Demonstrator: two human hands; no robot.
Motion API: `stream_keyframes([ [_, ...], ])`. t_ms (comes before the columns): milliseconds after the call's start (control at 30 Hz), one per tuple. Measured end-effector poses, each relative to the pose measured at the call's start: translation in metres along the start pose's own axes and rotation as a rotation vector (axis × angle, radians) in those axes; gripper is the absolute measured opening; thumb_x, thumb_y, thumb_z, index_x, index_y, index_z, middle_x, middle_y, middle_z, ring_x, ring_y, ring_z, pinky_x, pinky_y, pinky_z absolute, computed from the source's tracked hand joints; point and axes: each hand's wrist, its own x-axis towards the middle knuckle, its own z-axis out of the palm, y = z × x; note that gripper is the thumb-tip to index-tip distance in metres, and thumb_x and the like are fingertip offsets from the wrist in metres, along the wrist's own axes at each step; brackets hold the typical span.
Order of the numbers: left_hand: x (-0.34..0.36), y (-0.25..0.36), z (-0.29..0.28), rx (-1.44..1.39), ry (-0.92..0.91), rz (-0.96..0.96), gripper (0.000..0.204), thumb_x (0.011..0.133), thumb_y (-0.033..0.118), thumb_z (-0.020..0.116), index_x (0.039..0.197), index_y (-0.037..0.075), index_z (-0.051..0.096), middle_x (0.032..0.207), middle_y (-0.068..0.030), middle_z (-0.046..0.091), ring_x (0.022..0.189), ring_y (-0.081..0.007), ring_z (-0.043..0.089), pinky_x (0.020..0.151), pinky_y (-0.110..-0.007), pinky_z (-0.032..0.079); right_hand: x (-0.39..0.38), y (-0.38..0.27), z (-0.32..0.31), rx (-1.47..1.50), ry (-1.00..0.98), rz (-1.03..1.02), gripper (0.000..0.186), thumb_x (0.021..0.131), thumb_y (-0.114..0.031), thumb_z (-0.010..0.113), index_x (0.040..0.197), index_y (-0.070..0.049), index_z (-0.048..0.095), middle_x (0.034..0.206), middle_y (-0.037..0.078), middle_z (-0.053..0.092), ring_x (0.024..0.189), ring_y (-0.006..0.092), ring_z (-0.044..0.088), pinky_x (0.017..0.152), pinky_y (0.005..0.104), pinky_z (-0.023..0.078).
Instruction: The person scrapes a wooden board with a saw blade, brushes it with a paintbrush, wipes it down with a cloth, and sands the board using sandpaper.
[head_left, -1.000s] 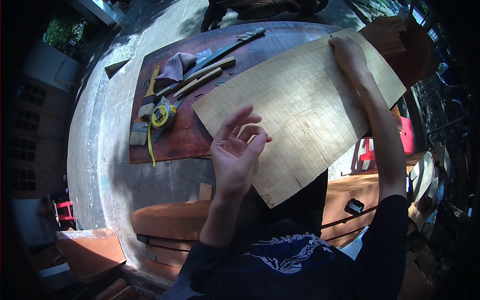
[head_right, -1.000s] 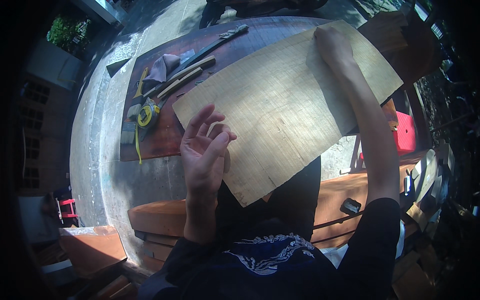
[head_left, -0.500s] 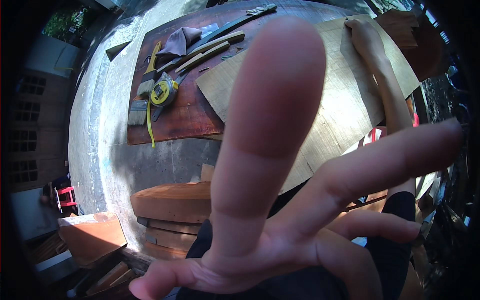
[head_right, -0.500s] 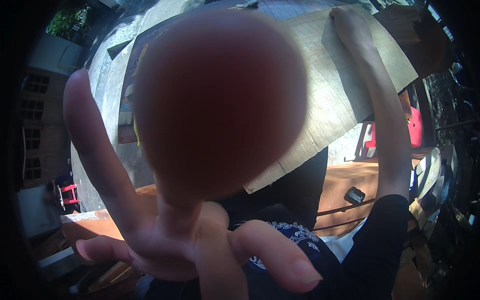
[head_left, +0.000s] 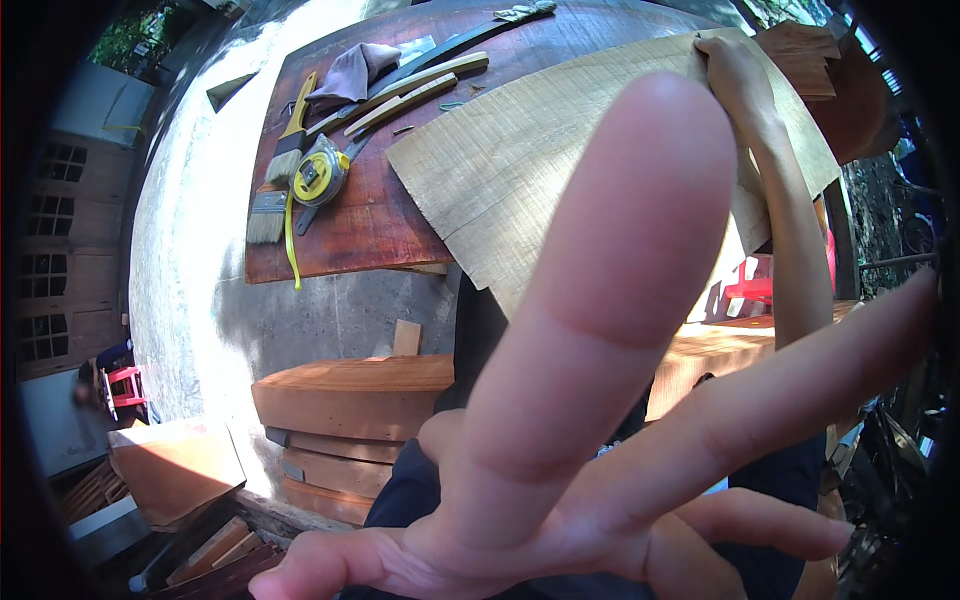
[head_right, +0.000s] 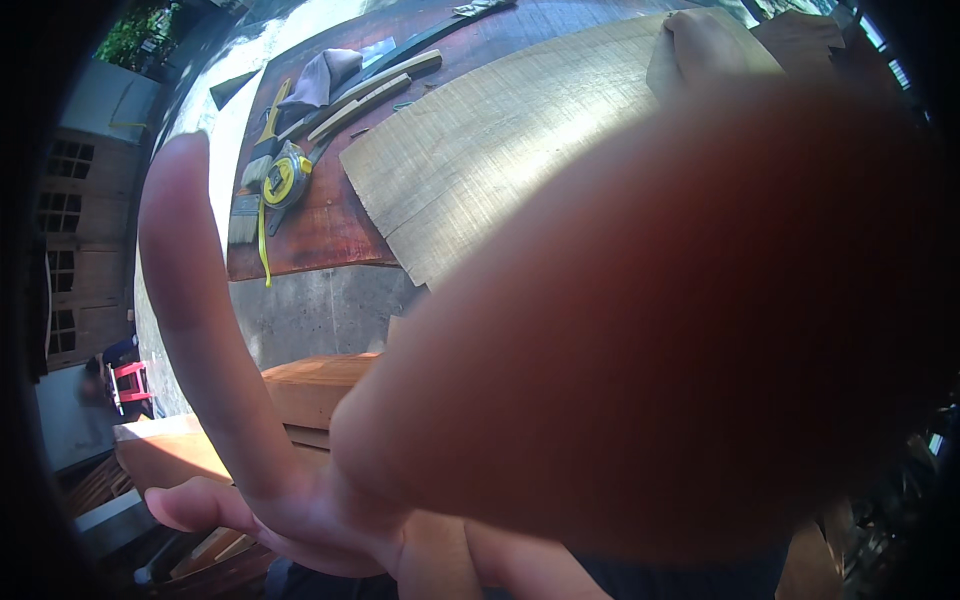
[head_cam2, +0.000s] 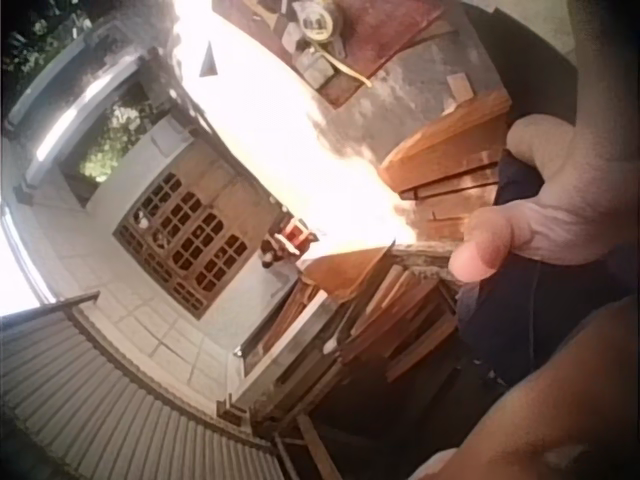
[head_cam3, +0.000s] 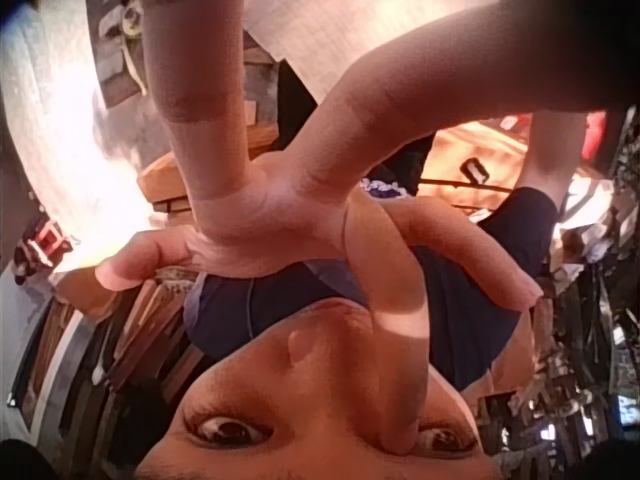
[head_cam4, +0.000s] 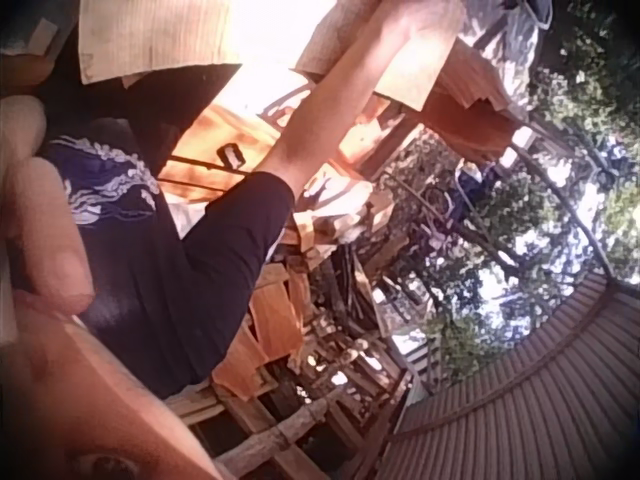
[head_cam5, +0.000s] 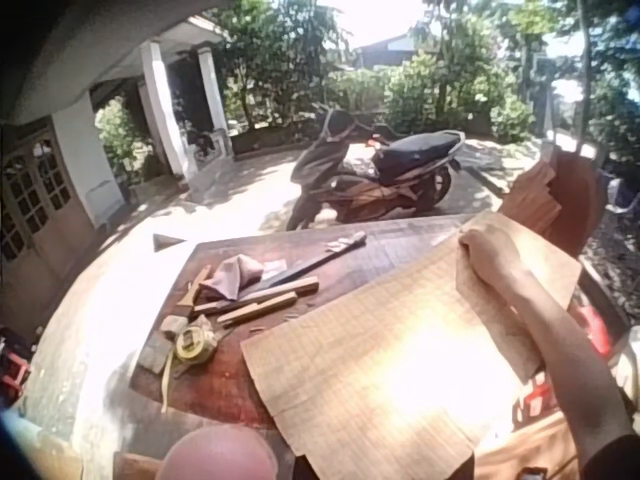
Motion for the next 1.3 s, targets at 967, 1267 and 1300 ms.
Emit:
stream_keyframes([
  [967,0.003,-0.004,0.001,-0.124,0.237,0.006,0.12,0.097,0.084,0.043,0.177,0.017,-0.014,0.176,-0.0346,0.015,0.153,-0.0572,0.039,0.132,-0.063,0.027,0.004,0.013,0.015,-0.102,-0.078,0.012,0.033,0.106,-0.017,0.055,0.129,-0.007,0.078,0.128,0.021,0.077,0.122,0.0403,0.072,0.106,0.0505,0.056],
  [1267,-0.003,0.001,0.006,-0.155,0.336,0.016,0.122,0.095,0.086,0.043,0.177,0.017,-0.016,0.176,-0.0344,0.014,0.156,-0.0596,0.035,0.132,-0.062,0.027,0.002,0.017,0.007,-0.115,-0.079,-0.069,0.029,0.097,-0.009,0.059,0.115,-0.005,0.082,0.116,0.023,0.078,0.115,0.0391,0.075,0.102,0.0485,0.056],
  [1300,-0.001,0.002,0.005,-0.146,0.342,0.017,0.122,0.095,0.086,0.042,0.177,0.018,-0.016,0.177,-0.0344,0.014,0.156,-0.0599,0.035,0.132,-0.062,0.027,0.006,0.017,0.015,-0.113,-0.085,-0.076,0.03,0.1,-0.011,0.058,0.119,-0.005,0.08,0.12,0.022,0.078,0.118,0.0396,0.073,0.104,0.049,0.056],
])
